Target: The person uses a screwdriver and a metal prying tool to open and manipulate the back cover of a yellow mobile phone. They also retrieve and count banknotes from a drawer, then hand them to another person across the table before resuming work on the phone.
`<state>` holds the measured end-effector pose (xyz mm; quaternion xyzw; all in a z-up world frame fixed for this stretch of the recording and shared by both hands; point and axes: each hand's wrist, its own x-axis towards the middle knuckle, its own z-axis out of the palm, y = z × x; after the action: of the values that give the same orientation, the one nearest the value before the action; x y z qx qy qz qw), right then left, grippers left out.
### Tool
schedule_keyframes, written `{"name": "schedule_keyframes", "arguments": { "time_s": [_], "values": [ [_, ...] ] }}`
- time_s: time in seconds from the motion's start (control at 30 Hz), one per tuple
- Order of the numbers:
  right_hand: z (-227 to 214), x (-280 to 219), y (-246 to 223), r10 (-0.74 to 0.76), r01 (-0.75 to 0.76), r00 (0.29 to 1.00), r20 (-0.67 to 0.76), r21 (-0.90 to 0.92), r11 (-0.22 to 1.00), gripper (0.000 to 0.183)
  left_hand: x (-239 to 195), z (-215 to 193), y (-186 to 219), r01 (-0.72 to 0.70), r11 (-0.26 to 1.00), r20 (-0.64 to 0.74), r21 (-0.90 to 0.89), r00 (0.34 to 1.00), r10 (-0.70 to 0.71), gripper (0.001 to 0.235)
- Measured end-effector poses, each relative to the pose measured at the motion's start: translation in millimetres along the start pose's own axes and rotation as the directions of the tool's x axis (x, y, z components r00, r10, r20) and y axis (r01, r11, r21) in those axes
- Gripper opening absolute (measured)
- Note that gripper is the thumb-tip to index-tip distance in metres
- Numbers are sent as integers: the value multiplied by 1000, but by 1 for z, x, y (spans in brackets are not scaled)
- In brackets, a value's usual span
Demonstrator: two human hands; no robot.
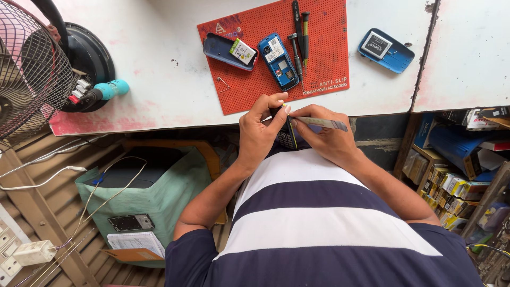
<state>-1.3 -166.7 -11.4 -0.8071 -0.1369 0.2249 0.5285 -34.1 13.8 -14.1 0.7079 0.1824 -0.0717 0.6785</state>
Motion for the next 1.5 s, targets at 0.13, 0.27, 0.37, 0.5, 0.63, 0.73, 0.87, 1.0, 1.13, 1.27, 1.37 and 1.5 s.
{"name": "schedule_keyframes", "arguments": {
  "time_s": [0.13, 0.27, 0.37, 0.5, 0.63, 0.73, 0.87, 1.0, 1.13, 1.27, 1.37, 1.5],
  "values": [
    [-2, 0, 4, -158, 158, 987, 10, -60, 986, 19, -2, -1, -1, 10, 1000, 2, 5, 1000, -10, 13],
    [-9, 6, 6, -297, 301, 952, 71, -53, 952, 25, -3, -3, -2, -13, 1000, 25, -18, 1000, 13, 12],
    [-12, 11, 5, -420, 428, 902, 101, -83, 900, 30, -2, -3, -2, -15, 1000, 19, 19, 1000, 15, 12],
    [-12, 10, 4, -453, 469, 882, 129, -148, 871, 31, -2, -4, -3, -8, 1000, 27, 0, 1000, 8, 11],
    [-7, 8, 4, -425, 434, 900, 97, -117, 893, 27, -2, -4, -5, 6, 1000, 23, -3, 1000, -6, 10],
    [-2, 0, 2, -171, 172, 985, 36, -33, 984, 21, -2, -3, -5, -15, 1000, 26, -21, 1000, 16, 9],
    [1, -4, 0, -40, 40, 999, 3, -19, 999, 17, -4, -1, -5, -50, 998, 20, -44, 998, 51, 8],
    [-1, -7, -3, -41, 41, 999, 0, -40, 998, 18, -3, 2, -5, -25, 999, 11, -37, 1000, 26, 9],
    [-1, -5, -4, -120, 120, 993, -3, -54, 991, 19, -1, 0, -7, -9, 1000, 18, -2, 1000, 9, 10],
    [-4, -1, 1, -214, 218, 975, 63, -63, 974, 18, 0, -3, -11, 33, 999, 30, -26, 999, -32, 12],
    [-9, 6, 5, -334, 347, 934, 128, -99, 933, 24, -1, -5, -15, 35, 997, 37, -67, 999, -32, 12],
    [-12, 9, 7, -410, 444, 884, 224, -132, 886, 29, -3, -5, -20, 44, 998, 31, -54, 999, -43, 13]
  ]
}}
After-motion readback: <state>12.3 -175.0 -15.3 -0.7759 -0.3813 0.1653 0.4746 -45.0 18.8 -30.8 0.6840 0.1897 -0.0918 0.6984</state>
